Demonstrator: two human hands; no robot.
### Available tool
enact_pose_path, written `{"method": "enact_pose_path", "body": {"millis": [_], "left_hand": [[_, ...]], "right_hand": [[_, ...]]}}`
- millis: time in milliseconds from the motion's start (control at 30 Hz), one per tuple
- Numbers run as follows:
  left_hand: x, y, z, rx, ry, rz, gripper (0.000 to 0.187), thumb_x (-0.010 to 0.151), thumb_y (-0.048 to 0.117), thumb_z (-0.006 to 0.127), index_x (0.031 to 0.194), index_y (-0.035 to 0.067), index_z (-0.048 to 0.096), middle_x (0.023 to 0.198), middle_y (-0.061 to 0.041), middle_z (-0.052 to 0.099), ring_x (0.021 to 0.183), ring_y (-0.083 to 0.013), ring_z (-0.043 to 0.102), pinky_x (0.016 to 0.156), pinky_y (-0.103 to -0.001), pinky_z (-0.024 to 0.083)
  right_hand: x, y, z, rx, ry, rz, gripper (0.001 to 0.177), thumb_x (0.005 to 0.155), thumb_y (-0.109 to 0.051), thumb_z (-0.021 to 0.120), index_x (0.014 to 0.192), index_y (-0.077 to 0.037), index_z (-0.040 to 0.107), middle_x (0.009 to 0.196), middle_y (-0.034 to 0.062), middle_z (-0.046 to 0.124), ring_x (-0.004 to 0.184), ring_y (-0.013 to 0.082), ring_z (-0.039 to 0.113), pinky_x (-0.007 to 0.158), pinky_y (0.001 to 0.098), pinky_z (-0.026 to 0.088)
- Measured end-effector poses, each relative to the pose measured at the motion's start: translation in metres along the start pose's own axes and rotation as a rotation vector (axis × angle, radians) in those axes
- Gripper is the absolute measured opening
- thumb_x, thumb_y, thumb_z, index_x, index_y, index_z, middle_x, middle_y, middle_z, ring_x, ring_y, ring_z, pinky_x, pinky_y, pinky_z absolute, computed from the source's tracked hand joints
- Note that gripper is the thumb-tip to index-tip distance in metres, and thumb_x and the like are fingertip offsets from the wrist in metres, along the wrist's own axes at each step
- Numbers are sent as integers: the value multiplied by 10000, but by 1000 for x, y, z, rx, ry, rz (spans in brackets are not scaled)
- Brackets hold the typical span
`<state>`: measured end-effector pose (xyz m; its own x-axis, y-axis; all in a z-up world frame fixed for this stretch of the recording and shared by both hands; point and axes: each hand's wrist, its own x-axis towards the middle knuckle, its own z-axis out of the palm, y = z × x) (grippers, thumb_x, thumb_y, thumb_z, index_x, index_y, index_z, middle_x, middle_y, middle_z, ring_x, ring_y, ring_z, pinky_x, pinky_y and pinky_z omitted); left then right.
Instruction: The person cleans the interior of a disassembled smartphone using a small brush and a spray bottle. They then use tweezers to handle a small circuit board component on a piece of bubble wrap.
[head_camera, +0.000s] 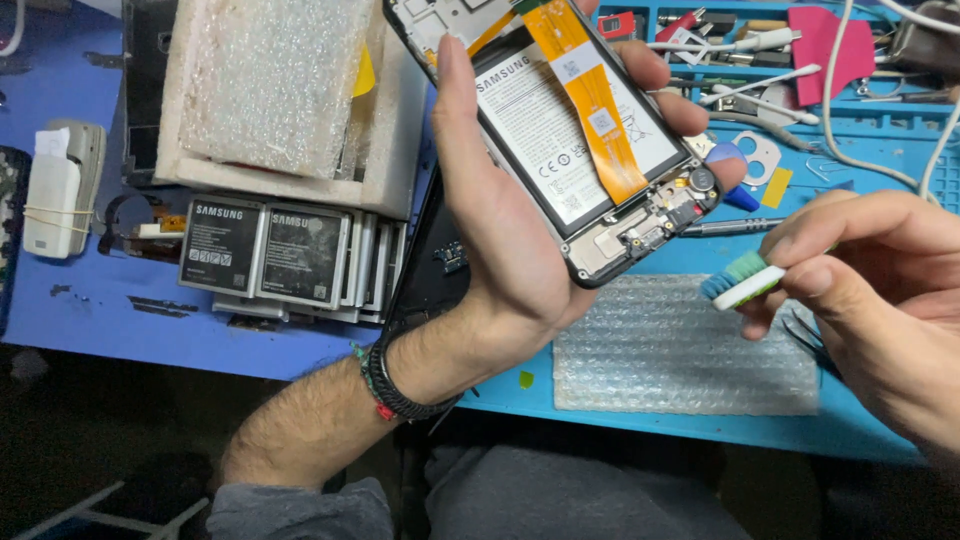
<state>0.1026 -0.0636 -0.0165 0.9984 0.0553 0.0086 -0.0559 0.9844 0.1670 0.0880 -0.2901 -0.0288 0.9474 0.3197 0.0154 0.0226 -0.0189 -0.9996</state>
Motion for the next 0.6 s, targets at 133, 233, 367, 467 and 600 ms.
{"method": "enact_pose_path", "body": {"millis": [133,233,367,467,600], "left_hand": [[-6,-1,4,-7,-66,-31,759,1210,627,412,1114,-81,670,930,-245,687,808,-384,693,774,-514,618],[-14,0,6,62,-132,-16,634,1233,541,428,1149,-46,652,947,-220,699,846,-319,702,780,-435,589],[-22,-4,12,181,-111,48,455,1212,440,506,1160,7,637,959,-166,700,853,-273,720,736,-385,561],[-25,-11,21,305,-34,158,326,1180,357,585,1135,37,630,920,-141,682,798,-242,719,658,-368,591],[-30,-7,24,409,-24,147,341,1165,385,600,1164,45,635,970,-119,698,850,-238,742,791,-352,658]], "right_hand": [[6,7,7,-53,34,-46,284,1063,-303,636,1169,-53,553,1002,110,613,742,179,654,568,230,594],[9,13,3,-38,53,-24,340,1082,-386,641,1243,-104,540,1076,44,575,736,116,596,538,194,525],[6,24,-6,-102,69,-19,346,1109,-411,622,1275,-114,560,1210,7,569,741,124,574,611,217,537],[-4,5,19,-156,14,-122,249,1072,-224,587,1201,-16,540,977,142,587,660,222,636,675,266,552],[-1,20,4,-102,50,-135,297,1146,-341,582,1248,-65,540,1089,87,605,660,169,620,832,257,574]]}}
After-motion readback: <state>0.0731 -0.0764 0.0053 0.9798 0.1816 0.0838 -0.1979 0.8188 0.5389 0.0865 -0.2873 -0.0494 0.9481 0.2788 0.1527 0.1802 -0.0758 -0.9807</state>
